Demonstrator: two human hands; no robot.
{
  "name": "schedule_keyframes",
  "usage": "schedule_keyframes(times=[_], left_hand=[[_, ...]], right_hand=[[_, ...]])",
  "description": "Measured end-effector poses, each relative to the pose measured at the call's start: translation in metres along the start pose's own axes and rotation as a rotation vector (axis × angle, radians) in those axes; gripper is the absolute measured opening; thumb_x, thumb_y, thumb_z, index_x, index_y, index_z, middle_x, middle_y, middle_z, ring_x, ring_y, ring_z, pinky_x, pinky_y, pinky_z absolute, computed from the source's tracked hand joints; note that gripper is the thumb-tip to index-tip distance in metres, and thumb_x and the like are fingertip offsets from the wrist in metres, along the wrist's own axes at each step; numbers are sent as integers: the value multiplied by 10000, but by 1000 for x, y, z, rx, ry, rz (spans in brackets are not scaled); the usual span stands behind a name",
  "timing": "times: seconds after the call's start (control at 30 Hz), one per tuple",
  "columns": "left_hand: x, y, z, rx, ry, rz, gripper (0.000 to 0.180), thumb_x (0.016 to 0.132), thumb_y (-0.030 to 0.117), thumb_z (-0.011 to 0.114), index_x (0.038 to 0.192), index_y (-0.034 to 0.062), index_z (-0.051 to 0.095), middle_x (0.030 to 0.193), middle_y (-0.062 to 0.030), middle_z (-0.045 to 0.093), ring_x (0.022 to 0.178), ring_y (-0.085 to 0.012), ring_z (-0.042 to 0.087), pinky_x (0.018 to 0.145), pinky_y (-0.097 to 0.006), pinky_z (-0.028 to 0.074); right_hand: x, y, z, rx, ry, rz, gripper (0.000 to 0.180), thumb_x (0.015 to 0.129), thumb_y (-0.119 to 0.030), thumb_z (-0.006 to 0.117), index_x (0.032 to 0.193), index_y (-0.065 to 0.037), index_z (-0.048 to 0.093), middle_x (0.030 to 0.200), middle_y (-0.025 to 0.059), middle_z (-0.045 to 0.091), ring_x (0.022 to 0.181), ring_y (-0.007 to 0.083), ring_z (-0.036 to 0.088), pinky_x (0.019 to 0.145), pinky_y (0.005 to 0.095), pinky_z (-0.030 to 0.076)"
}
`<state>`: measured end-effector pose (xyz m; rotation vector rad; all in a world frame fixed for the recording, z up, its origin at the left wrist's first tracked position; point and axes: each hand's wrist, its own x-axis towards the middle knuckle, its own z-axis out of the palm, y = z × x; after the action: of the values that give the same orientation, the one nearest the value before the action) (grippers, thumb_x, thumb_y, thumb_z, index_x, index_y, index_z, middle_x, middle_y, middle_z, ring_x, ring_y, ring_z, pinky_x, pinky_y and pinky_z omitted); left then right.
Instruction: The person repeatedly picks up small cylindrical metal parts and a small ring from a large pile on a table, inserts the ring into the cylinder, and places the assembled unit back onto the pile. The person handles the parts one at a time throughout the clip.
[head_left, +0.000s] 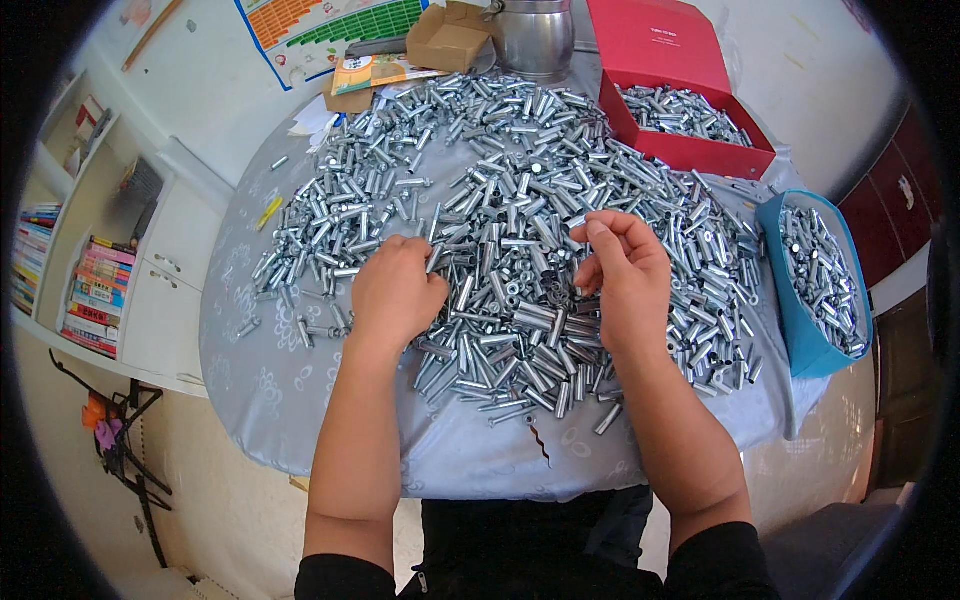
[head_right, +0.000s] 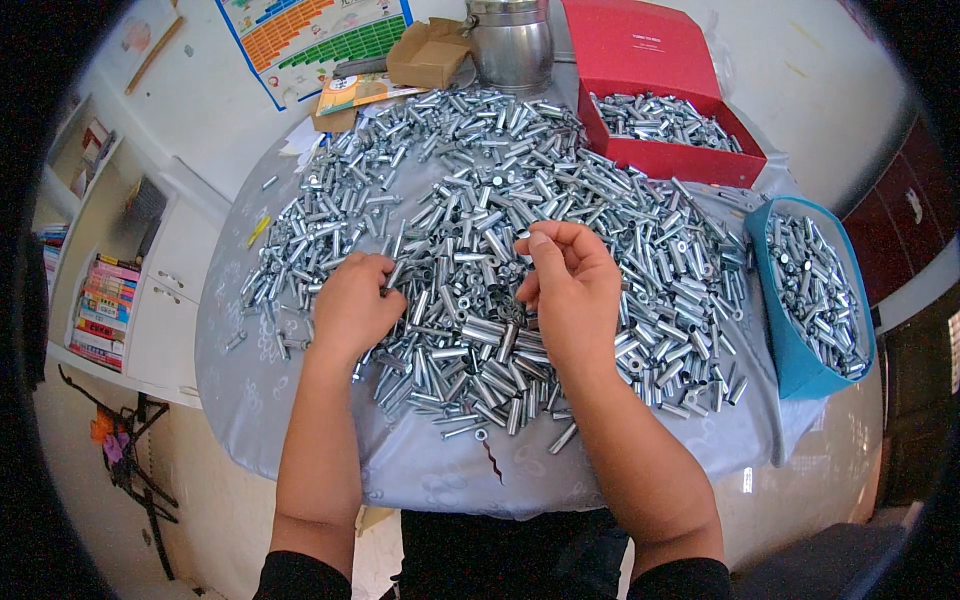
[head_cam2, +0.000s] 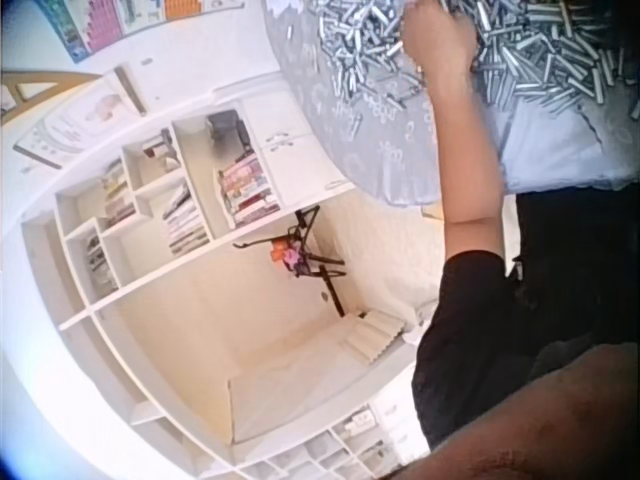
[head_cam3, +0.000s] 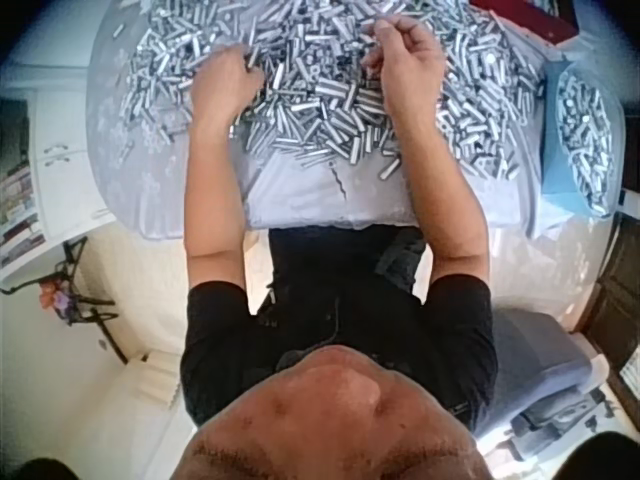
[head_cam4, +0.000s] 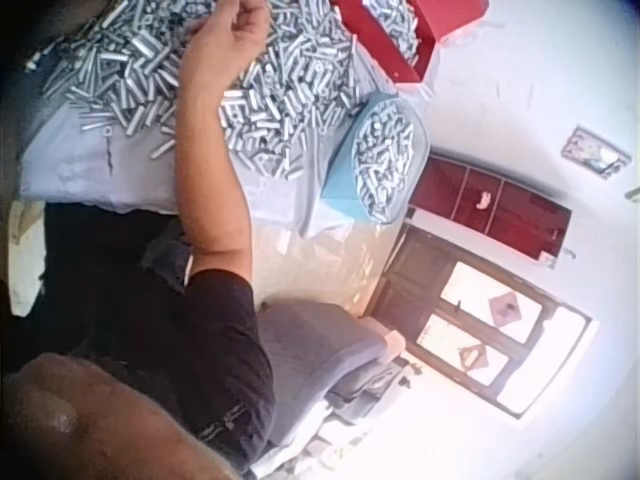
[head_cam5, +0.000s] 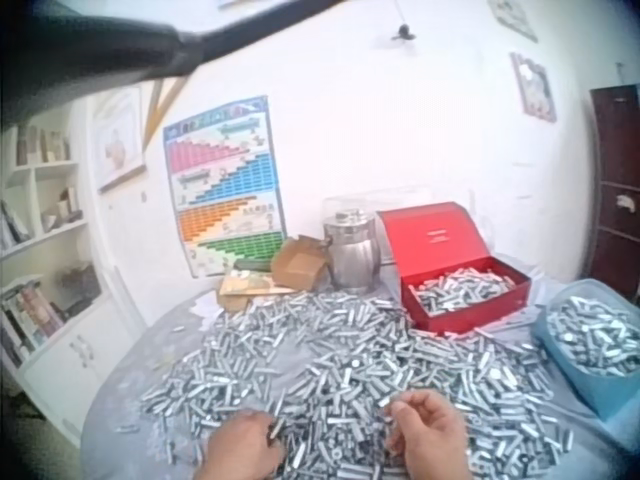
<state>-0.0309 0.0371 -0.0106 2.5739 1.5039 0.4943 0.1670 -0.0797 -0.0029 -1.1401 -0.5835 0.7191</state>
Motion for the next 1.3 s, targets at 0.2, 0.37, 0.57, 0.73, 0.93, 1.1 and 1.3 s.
schedule_keyframes(times=[0.2,0.37,0.57,0.73,0.93,1.1,1.3], left_hand=[[-1,5,-9,-471,-35,-108,226,735,69,653,950,9,616,931,-116,646,765,-227,637,666,-333,501],[-6,26,-9,-1476,-106,-112,205,790,-60,603,964,40,558,859,-67,652,697,-112,615,544,-225,463],[-13,45,-3,-1484,-69,-25,275,884,51,617,1152,21,561,1039,-151,679,784,-166,676,598,-243,528],[-16,44,10,-1556,-70,65,195,903,64,608,1086,-1,597,952,-103,679,780,-165,668,691,-277,552],[-16,50,9,-1602,-63,73,178,900,42,601,1071,-7,608,890,-83,670,779,-146,659,725,-280,551],[-23,51,3,-1382,-62,136,175,886,2,587,1058,-16,616,888,-89,675,764,-126,659,691,-264,557],[-24,49,10,-1154,21,215,137,899,37,606,1014,-27,645,849,-83,673,722,-116,650,642,-248,554]], right_hand=[[-1,-2,0,-1,-44,14,119,934,-128,572,987,-25,603,857,57,674,518,58,526,454,193,394],[-5,-6,4,-86,-175,93,107,925,-120,589,956,-21,615,831,50,665,528,51,515,463,190,407],[-11,0,5,-288,-280,-32,167,931,-148,607,929,15,641,747,16,639,659,52,555,588,213,439],[-14,-5,9,-374,-315,-70,246,951,-229,591,905,2,663,687,3,627,611,46,516,555,228,425],[-8,-4,2,-374,-406,32,283,962,-259,572,854,-8,646,668,9,620,542,54,489,493,233,396],[-8,-9,4,-231,-368,138,268,968,-241,560,838,-12,608,667,22,611,495,57,507,440,202,382],[-8,-6,4,-163,-343,126,177,959,-175,572,905,-8,594,715,24,607,538,64,534,469,196,403]])
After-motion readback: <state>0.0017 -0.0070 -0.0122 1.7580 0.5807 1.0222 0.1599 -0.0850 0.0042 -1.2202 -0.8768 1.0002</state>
